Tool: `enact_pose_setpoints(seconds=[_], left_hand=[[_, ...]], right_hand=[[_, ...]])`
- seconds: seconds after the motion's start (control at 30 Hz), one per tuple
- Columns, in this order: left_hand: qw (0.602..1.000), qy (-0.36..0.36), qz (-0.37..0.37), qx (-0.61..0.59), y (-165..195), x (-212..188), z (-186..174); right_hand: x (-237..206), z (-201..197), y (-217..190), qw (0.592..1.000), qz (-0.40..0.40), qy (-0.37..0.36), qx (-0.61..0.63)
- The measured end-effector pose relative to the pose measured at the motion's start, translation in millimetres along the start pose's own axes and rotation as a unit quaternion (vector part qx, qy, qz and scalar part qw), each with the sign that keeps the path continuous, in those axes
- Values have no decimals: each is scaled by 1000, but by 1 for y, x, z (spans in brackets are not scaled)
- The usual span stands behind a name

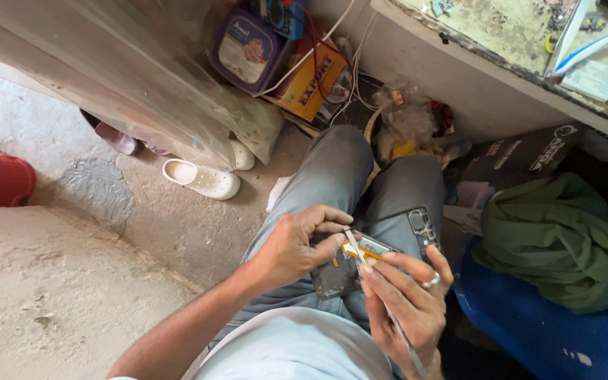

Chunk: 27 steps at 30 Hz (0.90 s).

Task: The person disassembles a smartphone, removes the back cover, and uses a screwdriver and a cotton swab to clean and adjust internal components. The person then reassembles the phone.

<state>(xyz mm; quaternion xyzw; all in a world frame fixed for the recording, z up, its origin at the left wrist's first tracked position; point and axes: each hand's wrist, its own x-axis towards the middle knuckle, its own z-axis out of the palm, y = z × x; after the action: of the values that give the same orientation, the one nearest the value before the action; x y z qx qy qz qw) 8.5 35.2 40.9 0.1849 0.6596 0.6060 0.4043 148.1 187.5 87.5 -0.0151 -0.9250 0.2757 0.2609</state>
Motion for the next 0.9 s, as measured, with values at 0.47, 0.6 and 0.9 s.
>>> enact_pose_setpoints(seconds=[0.47,0.6,0.9], left_hand=[[917,95,336,194,5,-11,17],[936,73,295,175,13,-12,12],[968,-21,214,129,34,-11,-5]], right_hand=[[-33,7,63,746,362,176,531],[-52,17,82,721,365,206,552],[-50,8,78,775,354,203,482]])
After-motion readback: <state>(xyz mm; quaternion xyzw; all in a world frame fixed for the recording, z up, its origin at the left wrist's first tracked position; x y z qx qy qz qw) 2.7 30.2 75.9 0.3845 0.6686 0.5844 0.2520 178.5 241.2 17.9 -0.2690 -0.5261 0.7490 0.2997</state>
